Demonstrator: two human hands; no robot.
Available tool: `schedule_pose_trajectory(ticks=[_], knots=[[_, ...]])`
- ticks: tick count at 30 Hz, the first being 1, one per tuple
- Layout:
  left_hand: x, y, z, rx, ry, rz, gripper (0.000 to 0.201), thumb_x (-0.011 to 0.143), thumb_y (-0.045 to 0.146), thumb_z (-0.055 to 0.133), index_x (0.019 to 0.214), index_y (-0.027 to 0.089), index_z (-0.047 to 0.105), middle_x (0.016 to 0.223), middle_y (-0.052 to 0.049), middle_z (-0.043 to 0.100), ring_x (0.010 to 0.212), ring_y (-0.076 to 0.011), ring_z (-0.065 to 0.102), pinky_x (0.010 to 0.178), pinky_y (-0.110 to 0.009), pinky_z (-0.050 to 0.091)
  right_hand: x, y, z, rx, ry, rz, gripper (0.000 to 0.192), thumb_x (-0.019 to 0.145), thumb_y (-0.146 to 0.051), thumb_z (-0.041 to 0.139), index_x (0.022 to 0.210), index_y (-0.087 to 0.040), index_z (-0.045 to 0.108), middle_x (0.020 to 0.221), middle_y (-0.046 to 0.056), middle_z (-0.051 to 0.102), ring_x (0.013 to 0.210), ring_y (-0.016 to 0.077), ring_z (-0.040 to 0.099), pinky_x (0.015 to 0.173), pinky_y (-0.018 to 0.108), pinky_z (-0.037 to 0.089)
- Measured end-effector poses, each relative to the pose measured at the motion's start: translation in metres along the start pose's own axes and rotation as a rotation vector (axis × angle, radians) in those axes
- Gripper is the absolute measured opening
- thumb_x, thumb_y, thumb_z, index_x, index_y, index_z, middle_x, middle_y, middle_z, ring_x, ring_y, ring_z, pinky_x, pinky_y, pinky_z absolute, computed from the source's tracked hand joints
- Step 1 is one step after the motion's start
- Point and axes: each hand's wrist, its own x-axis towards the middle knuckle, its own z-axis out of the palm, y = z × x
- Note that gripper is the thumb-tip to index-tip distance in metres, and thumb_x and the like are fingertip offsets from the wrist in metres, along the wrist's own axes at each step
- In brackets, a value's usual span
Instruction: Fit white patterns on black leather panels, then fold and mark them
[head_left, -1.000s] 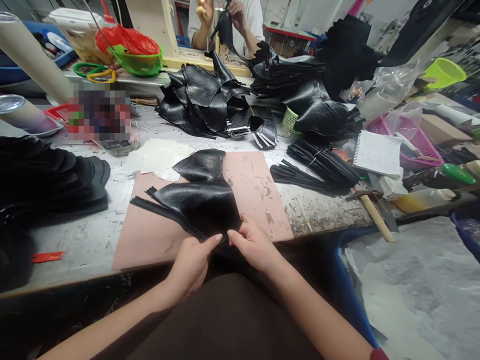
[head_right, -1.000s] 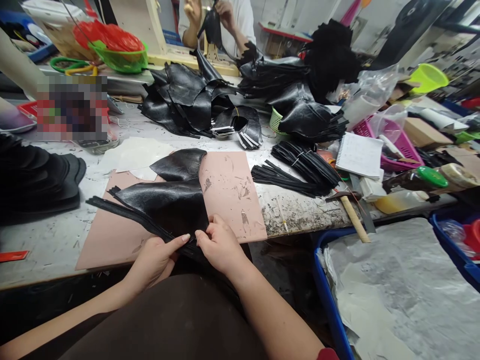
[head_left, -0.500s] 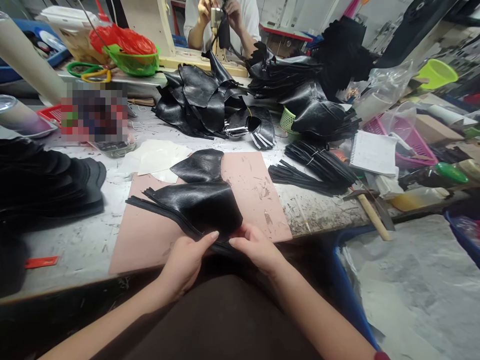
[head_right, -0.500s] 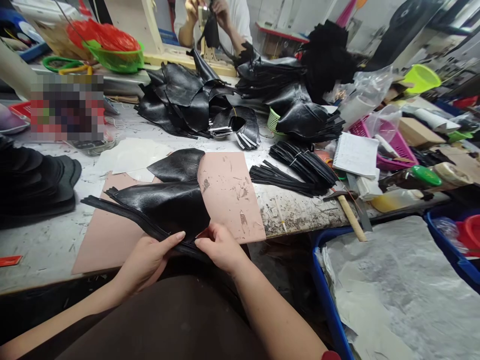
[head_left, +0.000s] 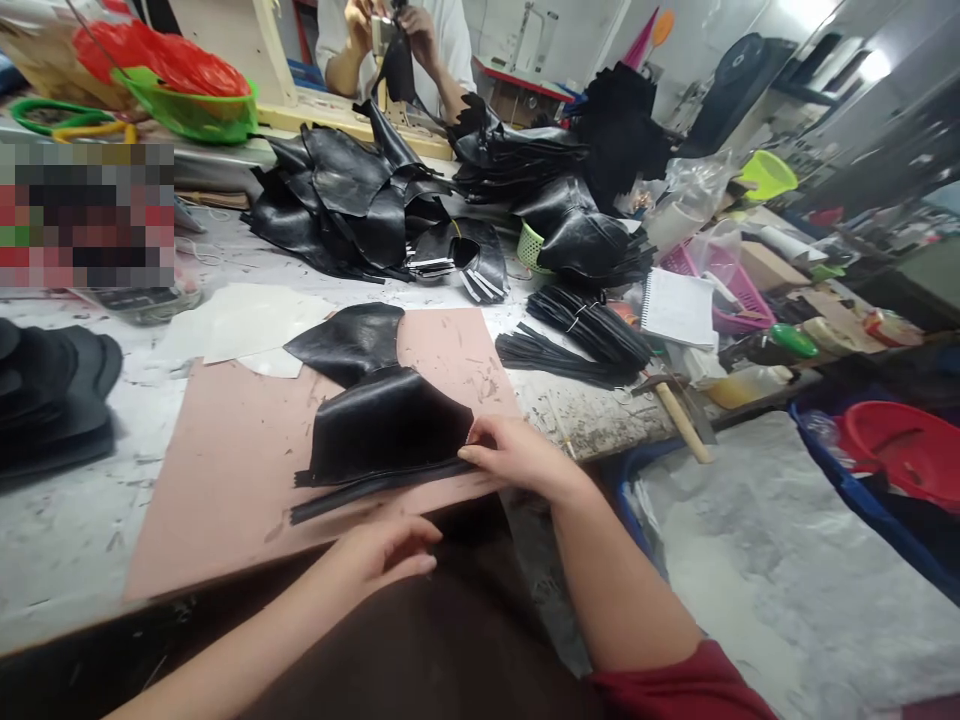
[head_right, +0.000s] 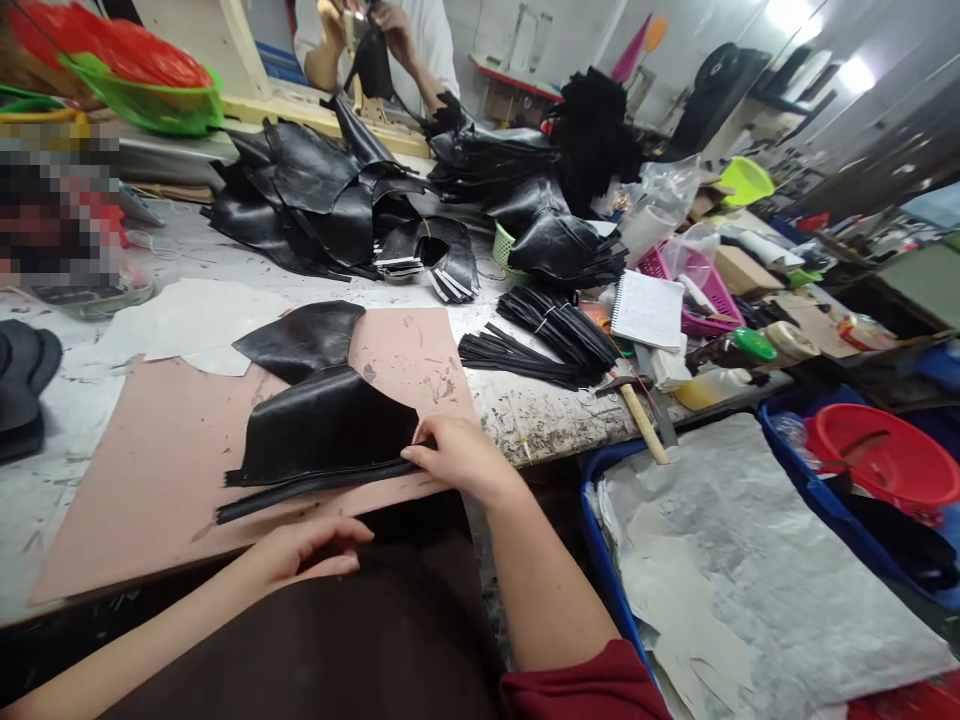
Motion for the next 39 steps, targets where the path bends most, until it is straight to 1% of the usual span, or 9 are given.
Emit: schedule_pose_trajectory(ticks=[2, 4, 7, 10, 14, 18, 22, 25, 39], knots=[[-0.005, 0.006, -0.001, 0.275, 0.023, 0.289, 0.017, 0.084, 0.022, 0.046, 0.091, 0.022, 0.062, 0.080, 0.001, 0.068, 0.072, -0.0119, 0.062, 0.067, -0.022, 0.048, -0.004, 0.016, -0.020, -0.001, 0.020, 0.039, 0.020, 0.070, -0.035, 0.062, 0.085, -0.021, 0.061, 0.082, 0.001, 0.064, 0.076, 0.0167, 0.058, 0.065, 0.026, 0.042], [-0.008, 0.016, -0.007, 0.573, 0.110, 0.532, 0.021, 0.086, 0.015, 0.041, 0.089, 0.022, 0.061, 0.080, 0.002, 0.067, 0.070, -0.0112, 0.060, 0.063, -0.021, 0.046, -0.009, 0.038, -0.035, -0.081, 0.179, 0.206, 0.030, 0.069, -0.038, 0.063, 0.092, -0.019, 0.057, 0.086, 0.003, 0.063, 0.078, 0.0175, 0.057, 0.064, 0.026, 0.041], [-0.005, 0.026, -0.016, 0.998, 0.248, 0.760, 0.021, 0.085, 0.009, 0.042, 0.079, 0.018, 0.060, 0.076, -0.001, 0.066, 0.070, -0.0151, 0.058, 0.061, -0.026, 0.043, -0.015, 0.074, -0.048, -0.222, 0.371, 0.457, 0.026, 0.063, -0.026, 0.067, 0.084, -0.017, 0.054, 0.073, 0.002, 0.060, 0.065, 0.0168, 0.055, 0.057, 0.026, 0.038], [0.001, 0.022, -0.018, 1.203, 0.311, 0.735, 0.022, 0.081, 0.006, 0.043, 0.073, 0.017, 0.060, 0.086, -0.003, 0.068, 0.081, -0.0195, 0.058, 0.069, -0.031, 0.042, -0.018, 0.094, -0.053, -0.181, 0.345, 0.478, 0.023, 0.059, -0.012, 0.063, 0.080, -0.018, 0.054, 0.056, -0.004, 0.056, 0.052, 0.0135, 0.052, 0.052, 0.024, 0.035], [0.007, 0.010, -0.009, 1.282, 0.290, 0.650, 0.018, 0.077, 0.007, 0.047, 0.072, 0.019, 0.059, 0.100, -0.004, 0.067, 0.091, -0.0204, 0.054, 0.078, -0.033, 0.039, -0.024, 0.078, -0.049, -0.105, 0.472, 0.415, 0.015, 0.062, -0.013, 0.059, 0.076, -0.018, 0.054, 0.059, -0.003, 0.056, 0.054, 0.0131, 0.053, 0.053, 0.024, 0.038], [0.009, 0.009, -0.003, 1.309, 0.308, 0.647, 0.018, 0.076, 0.008, 0.047, 0.069, 0.019, 0.059, 0.104, -0.004, 0.067, 0.092, -0.0199, 0.054, 0.078, -0.032, 0.038, -0.035, 0.035, -0.017, 0.309, 0.724, -0.022, 0.013, 0.074, -0.030, 0.057, 0.071, -0.020, 0.048, 0.056, -0.004, 0.055, 0.050, 0.0122, 0.054, 0.048, 0.023, 0.043], [0.012, 0.012, -0.001, 1.331, 0.321, 0.662, 0.023, 0.077, 0.007, 0.042, 0.072, 0.019, 0.061, 0.098, -0.004, 0.069, 0.089, -0.0195, 0.055, 0.076, -0.032, 0.038, -0.039, 0.006, 0.037, 0.285, 0.486, -0.366, 0.009, 0.084, -0.021, 0.046, 0.081, -0.019, 0.054, 0.064, 0.000, 0.059, 0.058, 0.0128, 0.058, 0.054, 0.025, 0.047], [0.013, 0.011, 0.000, 1.340, 0.328, 0.664, 0.025, 0.079, 0.008, 0.040, 0.074, 0.019, 0.062, 0.095, -0.003, 0.069, 0.088, -0.0184, 0.056, 0.076, -0.032, 0.037, -0.033, 0.003, 0.066, 0.118, 0.520, -0.493, 0.011, 0.085, -0.017, 0.043, 0.082, -0.018, 0.054, 0.070, 0.003, 0.061, 0.065, 0.0147, 0.057, 0.059, 0.028, 0.048], [0.015, 0.005, 0.004, 1.321, 0.317, 0.652, 0.024, 0.081, 0.009, 0.041, 0.068, 0.018, 0.060, 0.094, -0.007, 0.069, 0.084, -0.0185, 0.058, 0.073, -0.031, 0.038, -0.023, 0.007, 0.081, 0.004, 0.564, -0.458, 0.011, 0.085, -0.015, 0.044, 0.081, -0.019, 0.054, 0.069, 0.003, 0.061, 0.064, 0.0146, 0.058, 0.060, 0.028, 0.048]])
